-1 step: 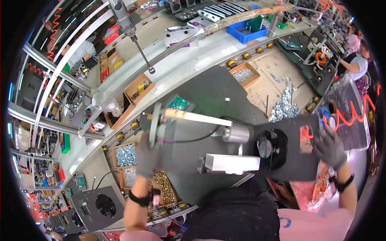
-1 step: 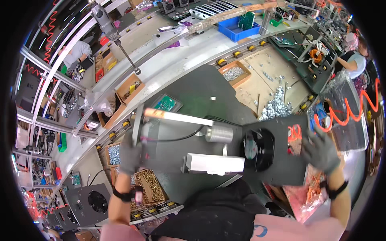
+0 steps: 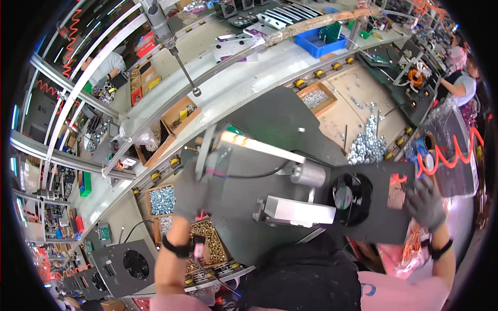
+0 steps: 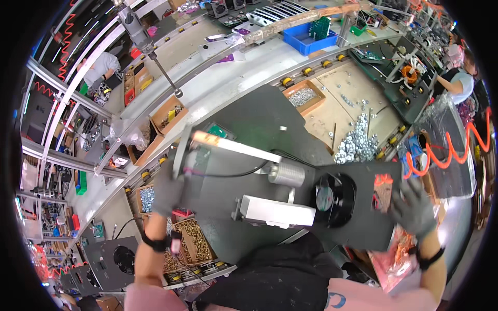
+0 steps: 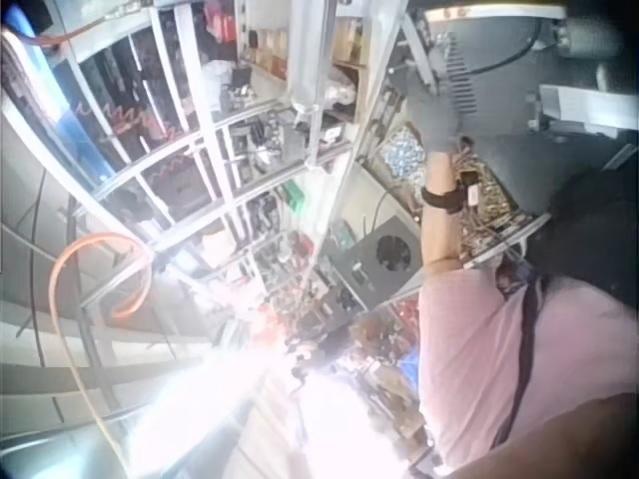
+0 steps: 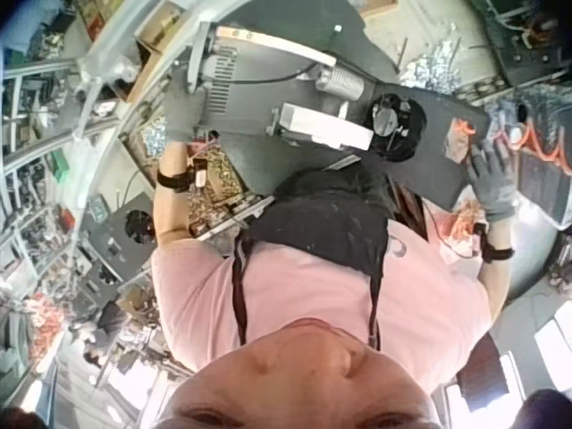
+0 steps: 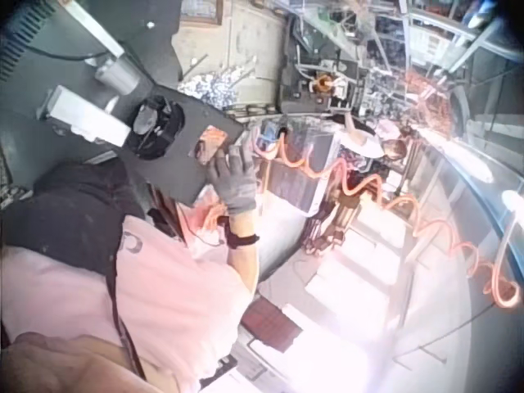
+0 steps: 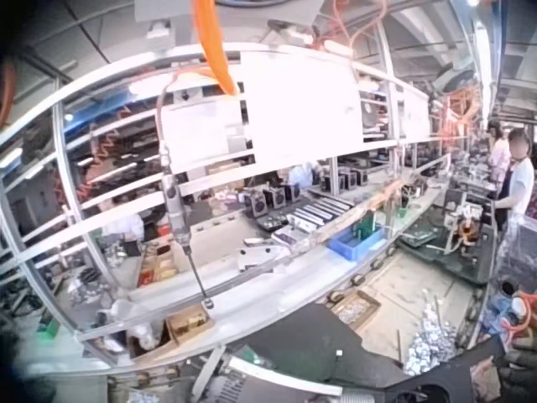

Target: Assembling the internal components and housing of a solar inverter on a production line.

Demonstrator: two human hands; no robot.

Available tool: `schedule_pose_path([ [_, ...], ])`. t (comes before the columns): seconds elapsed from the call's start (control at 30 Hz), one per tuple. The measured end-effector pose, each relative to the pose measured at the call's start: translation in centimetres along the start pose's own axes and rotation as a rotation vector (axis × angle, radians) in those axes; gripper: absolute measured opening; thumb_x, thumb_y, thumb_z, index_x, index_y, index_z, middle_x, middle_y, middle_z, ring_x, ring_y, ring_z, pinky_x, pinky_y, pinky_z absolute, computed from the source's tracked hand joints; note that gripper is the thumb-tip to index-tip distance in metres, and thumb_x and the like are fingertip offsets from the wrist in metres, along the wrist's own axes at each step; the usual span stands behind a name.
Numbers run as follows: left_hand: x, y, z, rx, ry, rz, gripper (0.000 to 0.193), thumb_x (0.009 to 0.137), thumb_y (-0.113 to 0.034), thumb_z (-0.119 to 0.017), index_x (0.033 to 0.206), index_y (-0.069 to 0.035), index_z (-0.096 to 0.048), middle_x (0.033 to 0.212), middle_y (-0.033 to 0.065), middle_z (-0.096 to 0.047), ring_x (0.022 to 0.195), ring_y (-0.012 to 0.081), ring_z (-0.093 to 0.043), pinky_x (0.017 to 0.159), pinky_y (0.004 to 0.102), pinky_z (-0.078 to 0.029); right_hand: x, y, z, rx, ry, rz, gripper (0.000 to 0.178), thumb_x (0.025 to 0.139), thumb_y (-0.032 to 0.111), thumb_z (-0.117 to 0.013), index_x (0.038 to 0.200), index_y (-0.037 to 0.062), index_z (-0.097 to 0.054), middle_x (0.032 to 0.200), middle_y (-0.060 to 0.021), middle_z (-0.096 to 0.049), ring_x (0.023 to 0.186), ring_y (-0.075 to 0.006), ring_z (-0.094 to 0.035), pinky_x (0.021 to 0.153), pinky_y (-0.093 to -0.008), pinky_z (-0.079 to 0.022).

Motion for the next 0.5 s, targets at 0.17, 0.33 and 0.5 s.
schedule_pose_path([
  [0.17,12.7,-7.0,-3.9,0.027,0.188,-0.241,0.046,0.084,-0.037,-0.061,0.121,-0.011,-0.054,0.099,0.0192,-0.065,0.093,0.0389,-0.062,0.081,0.0468,-0.048,-2.9,3.0,1.0,0.059,0.006,-0.223,0.015,0.064,0.009,-0.064,0.076,0.0012,-0.06,0.091,-0.0138,-0.062,0.094,-0.0349,-0.058,0.095,-0.0595,-0.04],
  [0.33,23.3,-12.5,-12.6,0.105,0.309,-0.414,0.044,0.084,-0.035,-0.058,0.122,-0.013,-0.054,0.105,0.0172,-0.065,0.098,0.0353,-0.062,0.086,0.0427,-0.048,-1.2,2.6,2.3,0.034,-0.006,-0.327,0.018,0.062,0.006,-0.063,0.08,0.0047,-0.057,0.084,-0.0094,-0.06,0.086,-0.0309,-0.058,0.096,-0.0584,-0.039],
  [0.5,27.2,-11.3,-20.5,0.131,0.395,-0.379,0.044,0.084,-0.032,-0.056,0.123,-0.012,-0.055,0.11,0.0155,-0.064,0.102,0.0325,-0.061,0.088,0.0413,-0.047,3.9,0.1,2.7,0.05,-0.022,-0.314,0.023,0.058,0.012,-0.064,0.081,0.0078,-0.062,0.081,-0.0056,-0.058,0.088,-0.0276,-0.056,0.089,-0.0538,-0.042],
])
Point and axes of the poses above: each hand's wrist, its own x-axis towards the middle knuckle, its own z-axis out of the back of the hand, y = z × x, the point moved 3 cm from there along x, towards the middle knuckle
